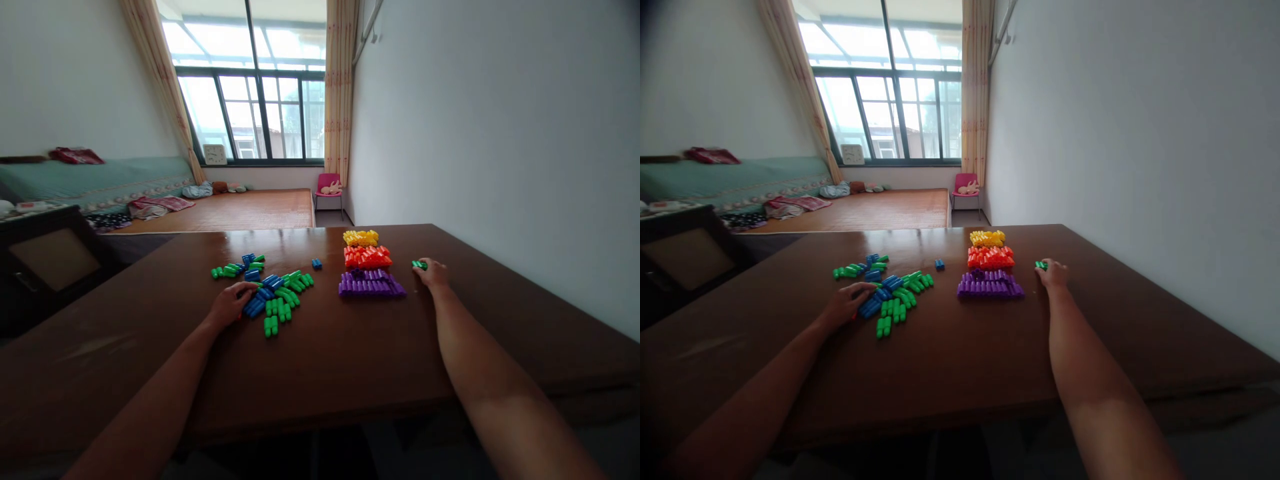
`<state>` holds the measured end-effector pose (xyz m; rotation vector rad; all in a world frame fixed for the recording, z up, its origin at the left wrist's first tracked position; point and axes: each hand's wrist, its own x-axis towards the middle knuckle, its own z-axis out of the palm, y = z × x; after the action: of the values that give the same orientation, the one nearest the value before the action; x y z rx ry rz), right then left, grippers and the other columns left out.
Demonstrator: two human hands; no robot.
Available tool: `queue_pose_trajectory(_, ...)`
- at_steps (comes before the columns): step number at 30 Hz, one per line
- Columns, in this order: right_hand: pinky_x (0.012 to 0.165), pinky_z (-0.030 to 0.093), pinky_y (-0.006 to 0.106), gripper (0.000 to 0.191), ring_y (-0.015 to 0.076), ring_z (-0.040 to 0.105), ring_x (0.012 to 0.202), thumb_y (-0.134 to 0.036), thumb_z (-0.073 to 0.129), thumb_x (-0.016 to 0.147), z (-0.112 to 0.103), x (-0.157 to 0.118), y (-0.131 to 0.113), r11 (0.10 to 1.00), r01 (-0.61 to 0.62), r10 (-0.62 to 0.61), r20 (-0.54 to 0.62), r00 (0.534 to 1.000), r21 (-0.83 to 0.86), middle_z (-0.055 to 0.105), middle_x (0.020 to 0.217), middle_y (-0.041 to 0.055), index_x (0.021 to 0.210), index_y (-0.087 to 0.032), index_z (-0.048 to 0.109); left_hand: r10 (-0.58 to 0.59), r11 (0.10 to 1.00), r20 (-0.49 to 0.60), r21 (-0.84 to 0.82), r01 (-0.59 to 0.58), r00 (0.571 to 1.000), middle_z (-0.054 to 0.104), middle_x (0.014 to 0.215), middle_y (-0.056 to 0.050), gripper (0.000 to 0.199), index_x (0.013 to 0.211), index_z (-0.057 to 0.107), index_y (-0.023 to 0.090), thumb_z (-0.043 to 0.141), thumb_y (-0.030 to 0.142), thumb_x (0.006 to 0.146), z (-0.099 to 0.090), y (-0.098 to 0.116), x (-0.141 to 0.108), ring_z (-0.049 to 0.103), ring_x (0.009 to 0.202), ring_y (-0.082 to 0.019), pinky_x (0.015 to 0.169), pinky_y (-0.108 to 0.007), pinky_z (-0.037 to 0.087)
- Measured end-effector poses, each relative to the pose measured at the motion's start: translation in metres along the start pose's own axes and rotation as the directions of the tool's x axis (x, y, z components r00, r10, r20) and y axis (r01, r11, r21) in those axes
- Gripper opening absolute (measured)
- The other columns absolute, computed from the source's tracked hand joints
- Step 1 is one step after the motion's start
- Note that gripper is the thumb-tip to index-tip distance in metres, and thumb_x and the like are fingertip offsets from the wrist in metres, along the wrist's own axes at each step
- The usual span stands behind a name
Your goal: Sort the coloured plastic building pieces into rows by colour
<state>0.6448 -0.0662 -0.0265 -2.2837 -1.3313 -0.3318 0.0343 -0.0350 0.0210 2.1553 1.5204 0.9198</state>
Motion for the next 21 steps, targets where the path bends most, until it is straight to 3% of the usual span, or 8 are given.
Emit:
queue_pose_trajectory(4, 0.086, 0.041, 0.040, 0.049, 0.0283, 0.062, 0.098, -0.044, 0.064, 0.073, -0.001, 0.006, 0.009, 0.993, -0.107, 0.110, -0.064, 0.992, 0.039, 0.068, 0.105, 0.0143, 0.113, -0.016, 0.062, 0.009, 1.000, 0.001, 0.005, -0.009, 1.000, 0.074, 0.102, -0.004, 0.043, 0.099, 0.072, 0.022, 0.052, 0.053, 0.077, 0.000, -0.003, 0.000, 0.066, 0.098, -0.025, 0.087, -0.034, 0.051)
queue_pose_trajectory(10, 0.080, 0.046, 0.034, 0.026, 0.0241, 0.061, 0.088, -0.036, 0.061, 0.076, -0.003, 0.006, 0.018, 0.995, -0.026, 0.034, -0.079, 0.996, 0.097, 0.068, 0.096, 0.0122, 0.092, -0.019, 0.070, 0.028, 0.999, 0.013, 0.046, -0.028, 1.000, 0.074, 0.102, -0.003, 0.043, 0.100, 0.072, 0.025, 0.051, 0.055, 0.077, -0.001, -0.003, 0.001, 0.067, 0.095, -0.025, 0.086, -0.033, 0.051)
queue_pose_trajectory(12, 0.081, 0.047, 0.033, 0.026, 0.0227, 0.062, 0.089, -0.031, 0.058, 0.077, -0.002, 0.006, 0.018, 0.993, 0.016, -0.011, -0.039, 0.999, 0.114, 0.068, 0.100, 0.0115, 0.096, -0.019, 0.071, 0.029, 0.998, 0.017, 0.052, -0.030, 0.999, 0.074, 0.102, -0.003, 0.042, 0.100, 0.072, 0.025, 0.051, 0.055, 0.077, -0.001, -0.002, 0.000, 0.067, 0.095, -0.025, 0.087, -0.033, 0.050)
queue_pose_trajectory(16, 0.095, 0.043, 0.033, 0.034, 0.0225, 0.058, 0.109, -0.021, 0.051, 0.081, -0.002, 0.007, 0.014, 0.992, 0.102, -0.102, 0.001, 0.995, 0.074, 0.066, 0.118, 0.0110, 0.109, -0.018, 0.070, 0.035, 0.998, 0.024, 0.050, -0.036, 0.999, 0.073, 0.105, -0.003, 0.042, 0.099, 0.072, 0.025, 0.052, 0.054, 0.077, -0.002, -0.001, 0.000, 0.066, 0.097, -0.025, 0.088, -0.033, 0.050)
queue_pose_trajectory(21, 0.100, 0.039, 0.043, 0.042, 0.0272, 0.051, 0.122, -0.033, 0.046, 0.089, 0.001, 0.005, 0.008, 0.996, 0.084, -0.083, 0.100, 0.992, -0.006, 0.054, 0.138, 0.0086, 0.128, -0.026, 0.061, 0.042, 0.998, 0.010, 0.042, -0.042, 0.999, 0.073, 0.106, -0.004, 0.038, 0.098, 0.072, 0.024, 0.052, 0.050, 0.079, 0.000, -0.003, 0.001, 0.066, 0.099, -0.024, 0.090, -0.033, 0.049)
